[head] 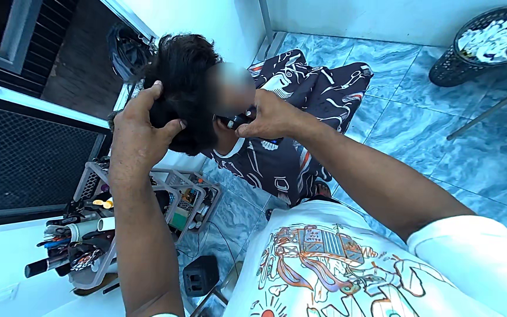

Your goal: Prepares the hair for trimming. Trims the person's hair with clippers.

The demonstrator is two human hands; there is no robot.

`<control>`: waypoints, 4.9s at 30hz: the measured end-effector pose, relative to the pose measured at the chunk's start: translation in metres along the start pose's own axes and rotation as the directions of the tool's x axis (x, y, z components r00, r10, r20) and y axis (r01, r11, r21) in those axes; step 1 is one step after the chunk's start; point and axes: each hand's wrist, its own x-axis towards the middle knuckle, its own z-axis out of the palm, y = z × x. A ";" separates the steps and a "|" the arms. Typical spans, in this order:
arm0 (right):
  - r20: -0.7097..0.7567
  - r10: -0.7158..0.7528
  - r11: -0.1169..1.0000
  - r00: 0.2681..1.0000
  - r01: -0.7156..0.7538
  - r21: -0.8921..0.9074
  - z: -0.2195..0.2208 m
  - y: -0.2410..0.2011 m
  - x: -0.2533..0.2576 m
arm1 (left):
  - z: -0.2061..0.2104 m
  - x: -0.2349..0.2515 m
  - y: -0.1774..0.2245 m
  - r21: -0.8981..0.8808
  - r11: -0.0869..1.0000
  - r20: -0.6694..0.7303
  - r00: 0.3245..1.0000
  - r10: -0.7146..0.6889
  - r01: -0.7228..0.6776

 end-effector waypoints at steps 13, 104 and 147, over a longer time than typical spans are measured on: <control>0.009 0.008 0.999 1.000 -0.007 -0.048 0.000 -0.004 0.000 | 0.000 0.001 0.000 -0.008 1.000 0.004 1.000 -0.006 0.006; -0.013 0.671 0.496 0.742 -0.435 0.751 -0.048 0.136 -0.270 | 0.208 -0.074 0.115 -0.088 0.762 -0.575 0.657 0.488 -0.642; -0.139 0.550 0.674 0.823 -0.340 0.656 0.011 0.090 -0.229 | 0.174 -0.095 0.091 -0.499 0.866 0.558 0.778 0.289 0.036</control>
